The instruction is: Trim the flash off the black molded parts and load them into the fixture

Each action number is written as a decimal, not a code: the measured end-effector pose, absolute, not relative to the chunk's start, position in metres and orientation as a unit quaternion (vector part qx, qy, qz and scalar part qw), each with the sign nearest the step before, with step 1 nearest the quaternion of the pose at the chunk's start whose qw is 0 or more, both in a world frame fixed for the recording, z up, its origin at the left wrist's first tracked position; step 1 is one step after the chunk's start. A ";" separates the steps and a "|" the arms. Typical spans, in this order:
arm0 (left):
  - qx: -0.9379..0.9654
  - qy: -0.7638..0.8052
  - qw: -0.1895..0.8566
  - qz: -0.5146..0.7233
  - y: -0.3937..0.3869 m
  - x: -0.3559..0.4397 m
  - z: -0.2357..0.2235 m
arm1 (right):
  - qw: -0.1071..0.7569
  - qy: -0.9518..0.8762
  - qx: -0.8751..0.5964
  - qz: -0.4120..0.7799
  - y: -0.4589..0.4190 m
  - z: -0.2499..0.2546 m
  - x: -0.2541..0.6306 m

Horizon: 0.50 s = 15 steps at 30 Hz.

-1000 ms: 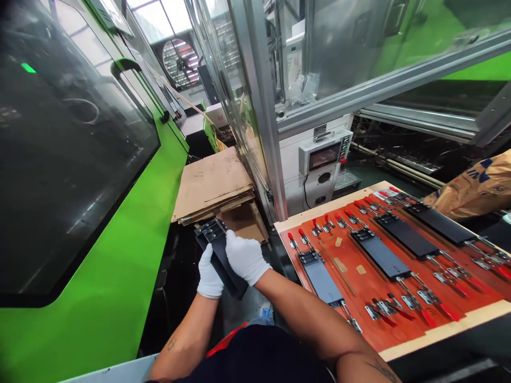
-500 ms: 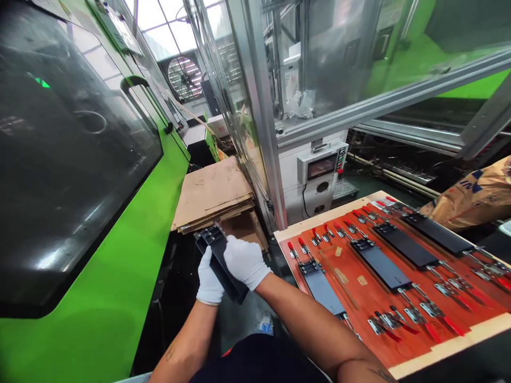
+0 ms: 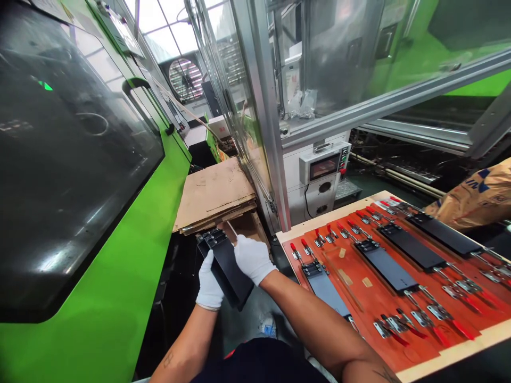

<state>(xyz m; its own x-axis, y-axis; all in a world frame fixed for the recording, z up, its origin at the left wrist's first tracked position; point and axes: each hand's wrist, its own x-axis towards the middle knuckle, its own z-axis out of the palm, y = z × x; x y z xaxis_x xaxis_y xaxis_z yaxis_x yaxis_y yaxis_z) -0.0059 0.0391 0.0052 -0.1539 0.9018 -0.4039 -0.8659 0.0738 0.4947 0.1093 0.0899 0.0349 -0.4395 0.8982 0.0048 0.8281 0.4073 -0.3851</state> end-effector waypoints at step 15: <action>0.044 0.318 0.697 0.641 0.039 -0.008 0.003 | 0.283 -0.597 -0.356 0.661 0.095 0.027 0.105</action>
<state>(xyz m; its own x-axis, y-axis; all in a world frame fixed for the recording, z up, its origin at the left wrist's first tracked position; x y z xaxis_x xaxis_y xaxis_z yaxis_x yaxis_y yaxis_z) -0.0080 0.0395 0.0026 -0.0240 0.9219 -0.3867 -0.8658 0.1742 0.4692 0.1051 0.0946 0.0273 -0.5872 0.7985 -0.1327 0.0507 -0.1273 -0.9906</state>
